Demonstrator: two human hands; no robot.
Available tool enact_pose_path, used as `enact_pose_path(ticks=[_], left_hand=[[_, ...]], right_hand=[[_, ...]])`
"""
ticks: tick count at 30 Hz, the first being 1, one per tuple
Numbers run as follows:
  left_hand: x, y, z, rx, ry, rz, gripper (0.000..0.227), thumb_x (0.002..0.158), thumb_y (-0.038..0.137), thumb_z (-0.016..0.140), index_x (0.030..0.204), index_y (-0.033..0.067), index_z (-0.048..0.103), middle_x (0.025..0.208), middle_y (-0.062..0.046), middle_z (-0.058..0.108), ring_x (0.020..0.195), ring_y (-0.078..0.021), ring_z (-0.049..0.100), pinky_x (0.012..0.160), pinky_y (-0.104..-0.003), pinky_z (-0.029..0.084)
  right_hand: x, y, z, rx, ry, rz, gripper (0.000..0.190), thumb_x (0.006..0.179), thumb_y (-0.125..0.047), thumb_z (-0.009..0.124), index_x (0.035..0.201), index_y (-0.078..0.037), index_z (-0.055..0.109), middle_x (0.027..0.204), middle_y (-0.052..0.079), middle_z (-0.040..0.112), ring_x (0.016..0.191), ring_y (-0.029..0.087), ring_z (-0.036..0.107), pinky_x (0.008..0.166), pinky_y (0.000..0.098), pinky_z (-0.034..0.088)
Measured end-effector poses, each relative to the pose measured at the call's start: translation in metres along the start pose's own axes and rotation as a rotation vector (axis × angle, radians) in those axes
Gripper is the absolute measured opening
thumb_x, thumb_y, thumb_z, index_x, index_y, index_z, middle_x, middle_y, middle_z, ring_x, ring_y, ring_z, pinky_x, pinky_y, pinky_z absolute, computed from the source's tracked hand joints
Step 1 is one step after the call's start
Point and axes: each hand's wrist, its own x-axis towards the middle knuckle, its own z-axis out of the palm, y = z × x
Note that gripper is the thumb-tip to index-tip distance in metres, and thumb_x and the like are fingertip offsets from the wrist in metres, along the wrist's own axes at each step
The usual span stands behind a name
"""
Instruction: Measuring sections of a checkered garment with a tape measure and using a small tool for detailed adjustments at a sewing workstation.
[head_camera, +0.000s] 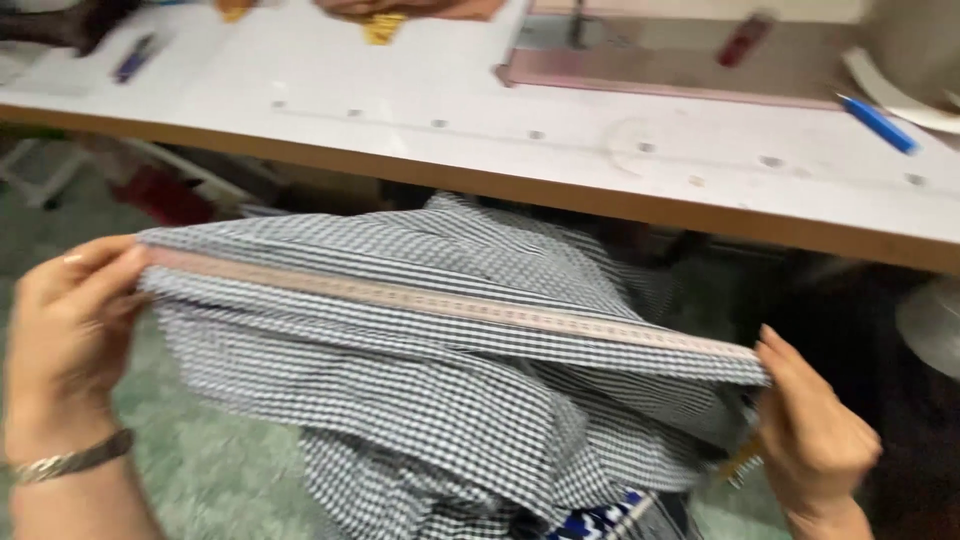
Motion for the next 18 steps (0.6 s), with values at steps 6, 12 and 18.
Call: enact_pose_path(ticks=[6, 12, 18], left_hand=[[-0.006, 0.03, 0.016, 0.045, 0.03, -0.08, 0.015, 0.092, 0.012, 0.063, 0.105, 0.0041, 0.066, 0.097, -0.006, 0.067, 0.087, -0.0158, 0.064, 0.075, -0.024, 0.053], [0.004, 0.019, 0.0, -0.004, 0.005, -0.089, 0.015, 0.088, 0.012, 0.066, 0.103, 0.007, 0.067, 0.094, -0.002, 0.069, 0.075, -0.0077, 0.064, 0.066, -0.014, 0.052], [0.034, 0.013, 0.01, 0.103, -0.04, 0.111, 0.021, 0.09, 0.015, 0.063, 0.11, 0.0121, 0.061, 0.1, 0.0, 0.063, 0.089, -0.0093, 0.061, 0.078, -0.015, 0.045]], right_hand=[[0.008, -0.011, -0.003, -0.014, 0.038, 0.016, 0.019, 0.102, 0.024, 0.062, 0.117, 0.015, 0.07, 0.119, 0.025, 0.074, 0.101, 0.031, 0.071, 0.08, 0.0335, 0.051], [0.013, 0.003, -0.002, -0.092, 0.055, 0.012, 0.02, 0.103, 0.023, 0.063, 0.115, 0.012, 0.075, 0.116, 0.02, 0.076, 0.099, 0.03, 0.073, 0.077, 0.0333, 0.051], [0.037, 0.015, -0.016, -0.112, 0.125, -0.121, 0.017, 0.106, 0.011, 0.055, 0.11, 0.016, 0.072, 0.109, 0.024, 0.075, 0.095, 0.034, 0.074, 0.071, 0.0343, 0.051]])
